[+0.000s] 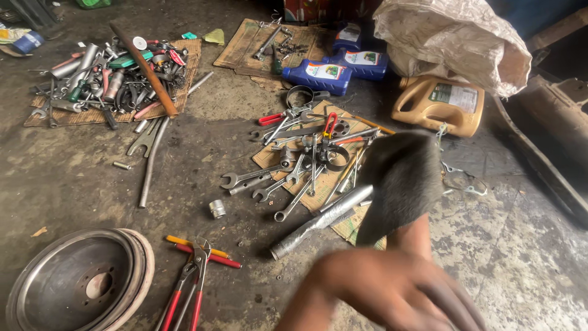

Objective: The person wipes a metal socket and a wrench with a dark cloth in a workshop setting. The hands pick up the items from a cluttered floor, rub them with the cloth, and place them back down.

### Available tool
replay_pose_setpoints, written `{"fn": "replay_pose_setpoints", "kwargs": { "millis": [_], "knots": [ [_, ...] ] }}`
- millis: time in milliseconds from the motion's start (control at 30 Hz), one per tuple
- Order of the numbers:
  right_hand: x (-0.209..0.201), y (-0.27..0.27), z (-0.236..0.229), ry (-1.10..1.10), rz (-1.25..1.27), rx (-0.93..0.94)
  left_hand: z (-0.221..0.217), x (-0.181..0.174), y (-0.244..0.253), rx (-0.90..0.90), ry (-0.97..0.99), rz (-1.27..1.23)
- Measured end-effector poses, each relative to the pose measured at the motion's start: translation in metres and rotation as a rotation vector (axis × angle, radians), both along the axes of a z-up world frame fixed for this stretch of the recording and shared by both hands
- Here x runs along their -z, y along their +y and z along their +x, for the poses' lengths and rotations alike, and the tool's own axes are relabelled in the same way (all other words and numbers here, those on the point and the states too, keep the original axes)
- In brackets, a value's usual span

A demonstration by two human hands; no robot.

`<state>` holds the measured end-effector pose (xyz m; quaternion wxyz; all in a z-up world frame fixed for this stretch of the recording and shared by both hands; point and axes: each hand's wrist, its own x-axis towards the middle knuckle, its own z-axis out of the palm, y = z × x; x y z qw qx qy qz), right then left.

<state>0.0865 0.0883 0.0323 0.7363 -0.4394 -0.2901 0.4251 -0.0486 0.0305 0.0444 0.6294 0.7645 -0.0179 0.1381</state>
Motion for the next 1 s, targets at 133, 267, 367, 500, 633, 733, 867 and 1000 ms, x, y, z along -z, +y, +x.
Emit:
{"fn": "replay_pose_setpoints", "kwargs": {
  "millis": [133,267,367,500,633,733,867,1000],
  "knots": [
    [-0.006,0.0,0.012,-0.042,-0.01,0.087,-0.074,-0.019,0.028,-0.461,-0.073,-0.006],
    [-0.017,0.012,0.027,-0.182,-0.036,0.169,-0.099,-0.021,0.024,-0.884,0.059,0.113],
    [0.001,0.013,0.021,-0.437,-0.146,0.197,-0.057,-0.02,0.01,-0.972,-0.021,0.295],
    [0.015,0.013,0.009,-0.743,-0.235,0.16,-0.02,-0.032,0.001,-1.12,0.029,0.261],
    [0.009,0.006,0.023,-0.75,-0.257,0.196,-0.018,-0.031,0.008,-1.021,-0.041,0.375],
    [0.013,-0.004,0.026,-0.818,-0.293,0.195,-0.014,-0.033,0.0,-0.844,-0.023,0.439],
    [0.005,-0.006,0.021,-0.896,-0.313,0.196,-0.012,-0.05,-0.023,-0.728,0.087,0.488],
    [-0.003,-0.006,0.014,-0.954,-0.318,0.188,-0.008,-0.06,-0.035,-0.615,0.174,0.511]
  ]
}}
